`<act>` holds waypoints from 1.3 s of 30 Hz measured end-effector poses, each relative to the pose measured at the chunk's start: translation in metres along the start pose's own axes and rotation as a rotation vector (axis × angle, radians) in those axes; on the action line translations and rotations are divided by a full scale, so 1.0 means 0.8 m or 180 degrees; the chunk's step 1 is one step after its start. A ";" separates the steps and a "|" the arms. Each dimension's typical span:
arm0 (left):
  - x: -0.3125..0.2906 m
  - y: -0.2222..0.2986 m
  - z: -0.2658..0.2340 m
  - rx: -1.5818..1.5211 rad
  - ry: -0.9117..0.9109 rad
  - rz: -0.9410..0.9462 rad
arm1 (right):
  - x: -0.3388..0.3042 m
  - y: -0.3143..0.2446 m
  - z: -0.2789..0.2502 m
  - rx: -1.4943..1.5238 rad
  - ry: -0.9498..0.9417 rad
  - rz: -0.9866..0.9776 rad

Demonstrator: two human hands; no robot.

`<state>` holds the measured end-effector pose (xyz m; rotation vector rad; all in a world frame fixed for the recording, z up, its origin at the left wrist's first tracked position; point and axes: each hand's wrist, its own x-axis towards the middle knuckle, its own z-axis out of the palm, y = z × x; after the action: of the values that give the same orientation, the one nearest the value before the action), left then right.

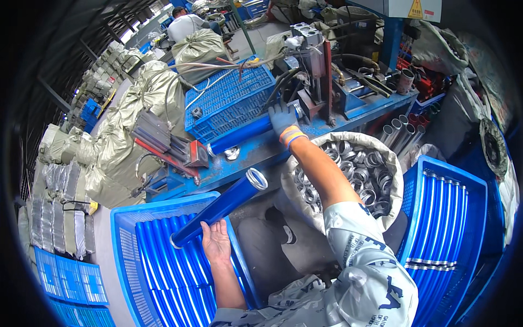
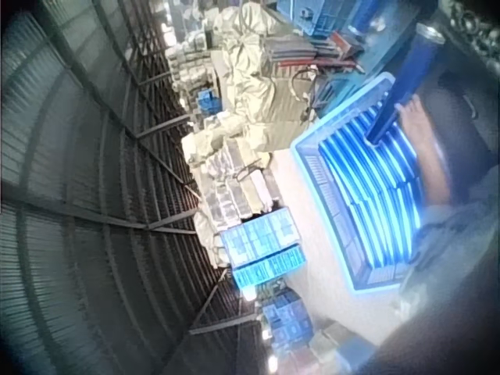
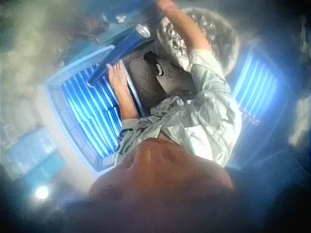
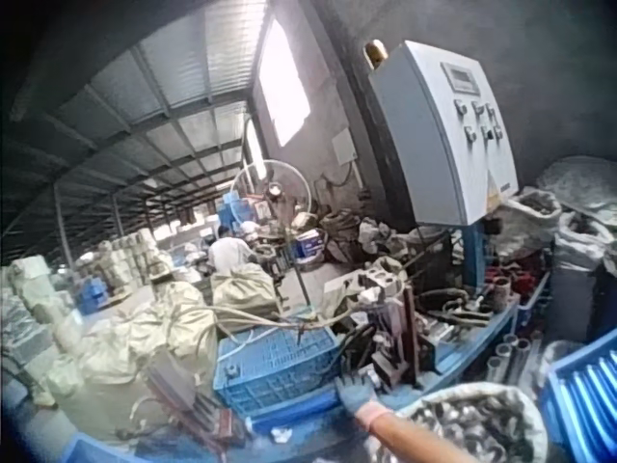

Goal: The person assembles metal rings onto blue tubes using an assembly fixture, then places the completed assemblies into a blue crate.

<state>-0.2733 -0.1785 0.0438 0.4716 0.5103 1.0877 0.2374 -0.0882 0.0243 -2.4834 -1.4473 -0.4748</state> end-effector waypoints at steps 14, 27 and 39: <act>0.125 -0.122 0.104 0.0550 -0.0097 -0.0222 | -0.243 0.117 -0.307 0.2755 0.1160 -0.0153; 0.413 -0.239 0.171 0.1139 0.0879 -0.0477 | -0.541 0.149 -0.355 0.5114 0.1650 0.2194; 0.412 -0.227 0.147 0.1611 0.0775 -0.0556 | -0.663 0.248 -0.368 0.3916 0.2227 0.2640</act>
<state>0.0488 0.0396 -0.0221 0.7243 1.0344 0.8457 0.1186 -0.7121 0.0841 -1.4112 -0.1675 -0.1347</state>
